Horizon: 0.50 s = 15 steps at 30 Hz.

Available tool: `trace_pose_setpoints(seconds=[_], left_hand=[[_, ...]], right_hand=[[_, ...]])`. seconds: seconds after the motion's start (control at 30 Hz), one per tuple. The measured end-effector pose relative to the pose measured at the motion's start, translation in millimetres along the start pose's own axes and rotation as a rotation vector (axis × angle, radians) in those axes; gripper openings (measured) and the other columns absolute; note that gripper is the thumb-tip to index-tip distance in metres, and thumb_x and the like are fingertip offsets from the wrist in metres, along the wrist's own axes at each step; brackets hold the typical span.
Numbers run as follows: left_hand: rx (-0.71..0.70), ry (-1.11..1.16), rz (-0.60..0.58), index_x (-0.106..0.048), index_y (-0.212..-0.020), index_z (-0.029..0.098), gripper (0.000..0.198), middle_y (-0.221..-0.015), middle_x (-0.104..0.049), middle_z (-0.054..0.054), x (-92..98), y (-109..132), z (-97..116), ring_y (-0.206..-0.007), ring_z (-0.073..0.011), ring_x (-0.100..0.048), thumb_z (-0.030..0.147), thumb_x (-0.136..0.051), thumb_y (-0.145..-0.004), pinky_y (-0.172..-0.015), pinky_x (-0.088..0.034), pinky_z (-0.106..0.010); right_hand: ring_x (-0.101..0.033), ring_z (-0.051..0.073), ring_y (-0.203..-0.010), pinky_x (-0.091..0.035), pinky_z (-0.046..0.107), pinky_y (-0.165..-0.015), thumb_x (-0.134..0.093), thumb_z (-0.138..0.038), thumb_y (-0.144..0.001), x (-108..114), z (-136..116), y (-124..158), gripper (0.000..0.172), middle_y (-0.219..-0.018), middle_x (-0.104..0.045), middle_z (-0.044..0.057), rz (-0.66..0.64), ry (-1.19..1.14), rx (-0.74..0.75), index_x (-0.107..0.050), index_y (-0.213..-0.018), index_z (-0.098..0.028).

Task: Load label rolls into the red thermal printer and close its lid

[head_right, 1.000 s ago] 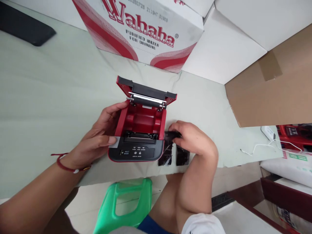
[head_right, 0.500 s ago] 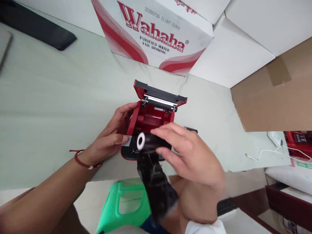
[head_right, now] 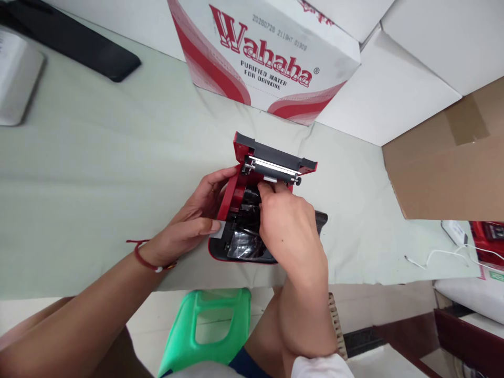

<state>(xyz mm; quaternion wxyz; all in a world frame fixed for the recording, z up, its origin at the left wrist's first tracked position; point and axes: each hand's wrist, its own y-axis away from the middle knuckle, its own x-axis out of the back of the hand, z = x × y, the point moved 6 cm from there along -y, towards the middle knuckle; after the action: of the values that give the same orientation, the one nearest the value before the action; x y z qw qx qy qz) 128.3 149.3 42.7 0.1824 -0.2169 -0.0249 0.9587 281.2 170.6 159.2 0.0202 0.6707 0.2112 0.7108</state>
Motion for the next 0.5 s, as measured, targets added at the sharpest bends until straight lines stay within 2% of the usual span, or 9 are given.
trace_pose_setpoints(seconds=[0.1, 0.2, 0.37, 0.5], left_hand=[[-0.001, -0.004, -0.011, -0.048, -0.172, 0.038, 0.096, -0.177, -0.056, -0.008, 0.0, 0, 0, -0.154, -0.0397, -0.061, 0.043, -0.086, -0.085, -0.13, -0.052, -0.06], [-0.012, -0.026, -0.026, -0.045, -0.174, 0.038, 0.095, -0.181, -0.052, -0.008, 0.2, 2, 4, -0.161, -0.0406, -0.056, 0.04, -0.085, -0.087, -0.137, -0.046, -0.063], [-0.027, -0.114, -0.053, -0.043, -0.177, 0.038, 0.094, -0.191, -0.038, -0.007, 1.5, 5, 10, -0.172, -0.0429, -0.043, 0.04, -0.082, -0.091, -0.14, -0.043, -0.067], [-0.045, -0.162, -0.049, -0.039, -0.178, 0.039, 0.091, -0.19, -0.038, -0.01, 0.3, 4, 11, -0.172, -0.0435, -0.044, 0.046, -0.078, -0.096, -0.14, -0.043, -0.07]], right_hand=[[-0.084, 0.04, -0.118, -0.069, 0.056, -0.097, -0.056, -0.012, -0.109, 1, 0, -1, 0.047, -0.15, -0.079, 0.017, -0.028, -0.062, 0.041, -0.076, -0.152, -0.019], [-0.083, 0.033, -0.127, -0.069, 0.049, -0.108, -0.058, -0.009, -0.11, 8, -2, 13, 0.041, -0.152, -0.081, 0.01, -0.027, -0.218, 0.227, -0.081, -0.143, -0.02], [-0.088, 0.023, -0.119, -0.074, 0.035, -0.098, -0.057, -0.011, -0.113, 29, 0, 53, 0.035, -0.138, -0.088, 0.002, 0.02, -0.281, 0.475, -0.085, -0.131, -0.023], [-0.089, 0.021, -0.116, -0.074, 0.026, -0.09, -0.053, -0.005, -0.112, 37, -3, 74, 0.04, -0.141, -0.087, 0.003, 0.032, -0.254, 0.528, -0.087, -0.125, -0.021]])
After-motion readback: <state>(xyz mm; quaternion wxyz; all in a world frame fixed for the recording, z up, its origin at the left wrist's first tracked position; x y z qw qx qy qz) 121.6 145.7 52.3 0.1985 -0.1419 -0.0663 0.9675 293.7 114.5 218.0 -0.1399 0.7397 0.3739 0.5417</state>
